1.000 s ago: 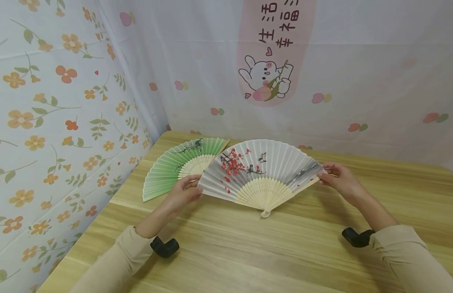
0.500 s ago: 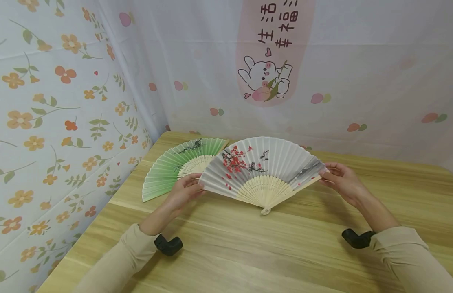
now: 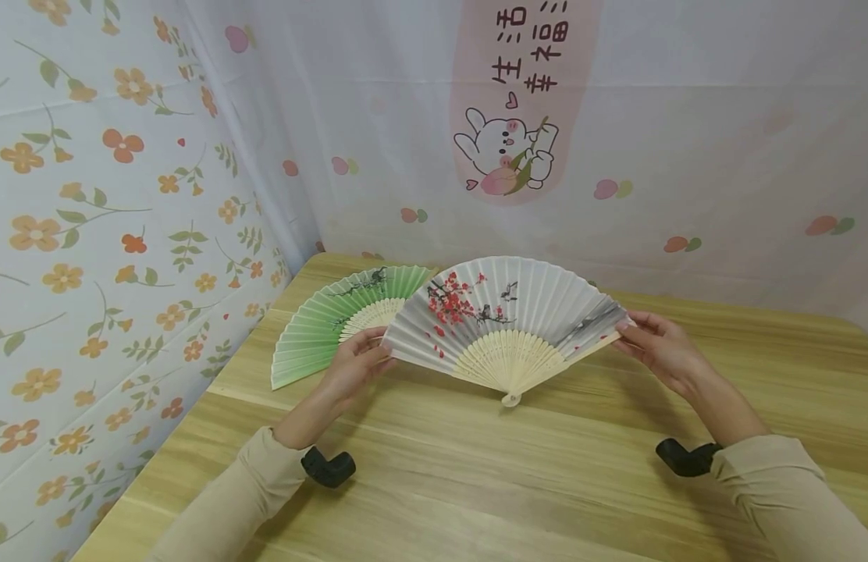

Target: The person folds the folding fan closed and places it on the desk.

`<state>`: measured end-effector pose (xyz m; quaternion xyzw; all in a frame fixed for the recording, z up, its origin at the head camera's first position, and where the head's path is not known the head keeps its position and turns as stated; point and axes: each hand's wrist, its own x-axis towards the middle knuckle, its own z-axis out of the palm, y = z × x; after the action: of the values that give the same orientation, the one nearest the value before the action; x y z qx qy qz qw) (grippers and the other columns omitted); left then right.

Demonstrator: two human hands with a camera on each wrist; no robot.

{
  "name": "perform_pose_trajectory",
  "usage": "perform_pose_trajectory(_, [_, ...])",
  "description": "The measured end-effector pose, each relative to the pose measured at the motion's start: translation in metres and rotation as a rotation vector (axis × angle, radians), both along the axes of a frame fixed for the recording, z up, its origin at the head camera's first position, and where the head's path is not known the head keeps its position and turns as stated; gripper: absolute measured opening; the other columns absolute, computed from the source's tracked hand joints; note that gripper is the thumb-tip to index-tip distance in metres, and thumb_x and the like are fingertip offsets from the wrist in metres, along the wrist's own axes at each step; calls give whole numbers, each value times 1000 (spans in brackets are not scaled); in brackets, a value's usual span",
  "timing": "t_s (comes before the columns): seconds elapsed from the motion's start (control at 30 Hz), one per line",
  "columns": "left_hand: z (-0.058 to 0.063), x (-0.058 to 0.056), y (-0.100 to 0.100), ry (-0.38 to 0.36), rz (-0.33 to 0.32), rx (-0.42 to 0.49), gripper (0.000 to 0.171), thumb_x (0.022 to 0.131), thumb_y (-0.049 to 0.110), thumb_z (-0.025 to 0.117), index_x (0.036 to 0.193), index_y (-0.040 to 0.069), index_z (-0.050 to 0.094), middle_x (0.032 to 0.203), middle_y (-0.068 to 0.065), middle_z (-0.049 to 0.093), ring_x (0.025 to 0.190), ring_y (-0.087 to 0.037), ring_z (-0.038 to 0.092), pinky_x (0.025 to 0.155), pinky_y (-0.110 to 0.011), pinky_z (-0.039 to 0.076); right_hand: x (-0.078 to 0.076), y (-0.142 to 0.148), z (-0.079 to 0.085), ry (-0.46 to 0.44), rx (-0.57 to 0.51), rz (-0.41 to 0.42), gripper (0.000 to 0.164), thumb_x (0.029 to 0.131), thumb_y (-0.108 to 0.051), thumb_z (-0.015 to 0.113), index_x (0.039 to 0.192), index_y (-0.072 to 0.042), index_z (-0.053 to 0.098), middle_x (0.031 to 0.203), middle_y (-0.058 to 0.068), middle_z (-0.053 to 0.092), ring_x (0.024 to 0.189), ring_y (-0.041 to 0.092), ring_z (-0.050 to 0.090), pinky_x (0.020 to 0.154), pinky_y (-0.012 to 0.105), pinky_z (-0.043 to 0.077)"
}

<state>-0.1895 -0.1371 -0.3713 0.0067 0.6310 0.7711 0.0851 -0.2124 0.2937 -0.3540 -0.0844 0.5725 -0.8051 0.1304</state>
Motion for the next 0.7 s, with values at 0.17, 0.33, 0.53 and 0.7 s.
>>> perform_pose_trajectory(0.17, [1,-2,2,3,7,22,37,88,-4,46,124,-7,37,99,-4,50,85,-10,55,90,-34,43,0,2,1,-12,-61,15,20,91,1,44,102,-7,59,97,6,58,88,15,59,80,23,48])
perform_pose_trajectory(0.33, [2,-4,5,11,16,18,36,89,-5,45,123,-8,37,98,-4,50,83,-9,55,88,-32,45,1,3,2,-39,-114,12,22,91,2,43,100,-5,62,96,7,60,88,16,60,79,23,48])
perform_pose_trajectory(0.53, [3,-7,5,2,13,40,34,90,-5,43,123,-8,37,96,-3,51,81,-8,56,83,-26,47,1,4,4,-80,-183,6,23,91,4,42,97,-1,63,95,10,61,88,18,60,80,24,48])
perform_pose_trajectory(0.7, [4,-8,4,-6,-5,57,35,90,-4,43,125,-7,36,98,-3,50,81,-8,56,83,-25,47,2,2,4,-78,-226,13,23,91,5,41,94,2,64,94,11,62,89,19,61,80,25,48])
